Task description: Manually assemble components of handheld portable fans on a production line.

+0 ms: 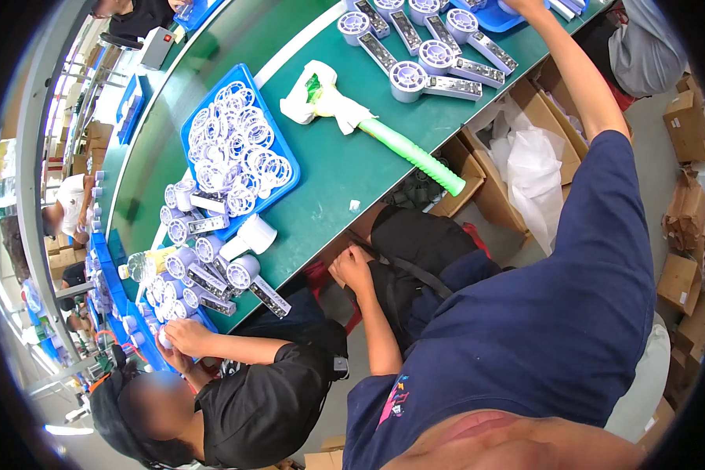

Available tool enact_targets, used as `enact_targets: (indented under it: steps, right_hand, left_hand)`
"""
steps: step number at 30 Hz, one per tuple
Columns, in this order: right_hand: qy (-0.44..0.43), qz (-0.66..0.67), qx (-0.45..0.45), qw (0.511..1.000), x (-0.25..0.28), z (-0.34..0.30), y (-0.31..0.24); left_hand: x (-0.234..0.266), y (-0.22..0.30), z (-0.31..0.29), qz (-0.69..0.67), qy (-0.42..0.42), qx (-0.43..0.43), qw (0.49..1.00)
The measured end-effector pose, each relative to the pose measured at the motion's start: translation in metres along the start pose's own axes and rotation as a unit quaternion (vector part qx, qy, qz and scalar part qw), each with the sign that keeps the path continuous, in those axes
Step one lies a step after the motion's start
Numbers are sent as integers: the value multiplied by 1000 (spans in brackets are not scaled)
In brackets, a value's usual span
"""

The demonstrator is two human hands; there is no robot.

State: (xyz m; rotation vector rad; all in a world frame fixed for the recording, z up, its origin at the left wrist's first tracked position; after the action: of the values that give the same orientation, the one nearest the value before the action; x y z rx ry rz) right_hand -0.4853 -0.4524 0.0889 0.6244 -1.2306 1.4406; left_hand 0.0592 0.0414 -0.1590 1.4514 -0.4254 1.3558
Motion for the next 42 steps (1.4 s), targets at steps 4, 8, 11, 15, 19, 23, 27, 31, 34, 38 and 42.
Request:
enact_targets:
  steps: [4, 8, 11, 15, 19, 23, 27, 31, 34, 38, 42]
  right_hand:
    - [135, -21, 28, 990, -4, 4, 28]
    - [-4, 33, 26, 999, -27, -2, -20]
    - [92, 83, 35, 992, -23, -10, -1]
    - [120, -154, 79, 978, -20, -5, 4]
    - [266, -139, 145, 943, 15, -42, -19]
    - [152, 189, 298, 923, 77, -146, -126]
    - [21, 174, 296, 939, 84, -247, -160]
    - [31, 104, 284, 953, 54, -287, -133]
    - [88, 40, 304, 948, 54, -302, -136]
    - [70, -1, 296, 953, 44, -297, -141]
    - [100, -3, 303, 948, 35, -292, -142]
  left_hand:
    - [-3, 6, 6, -5, -20, -16, 1000]
    - [5, 2, -8, -38, 8, -6, 999]
    - [6, 7, -4, -55, 17, -19, 998]
    - [4, 6, 1, -59, 17, -14, 998]
    - [4, 8, 3, -67, 9, -28, 997]
    - [9, -1, -7, -72, 25, 6, 997]
    - [9, -3, -3, -51, 27, 0, 998]
    - [10, 1, 0, -88, 12, -14, 996]
    - [16, 0, -3, -100, 9, -6, 995]
    - [20, -3, -3, -146, -7, 4, 989]
    - [19, -1, -15, -158, -16, 2, 987]
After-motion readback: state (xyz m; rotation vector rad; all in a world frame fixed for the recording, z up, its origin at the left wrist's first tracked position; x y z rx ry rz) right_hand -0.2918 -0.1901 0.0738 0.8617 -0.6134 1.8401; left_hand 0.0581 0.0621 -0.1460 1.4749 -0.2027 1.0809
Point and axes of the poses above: each hand's wrist, its own z-axis towards the middle knuckle, its own x-axis out of the back of the hand, y = z × x, the point moved 8 cm from there along z, towards the middle knuckle
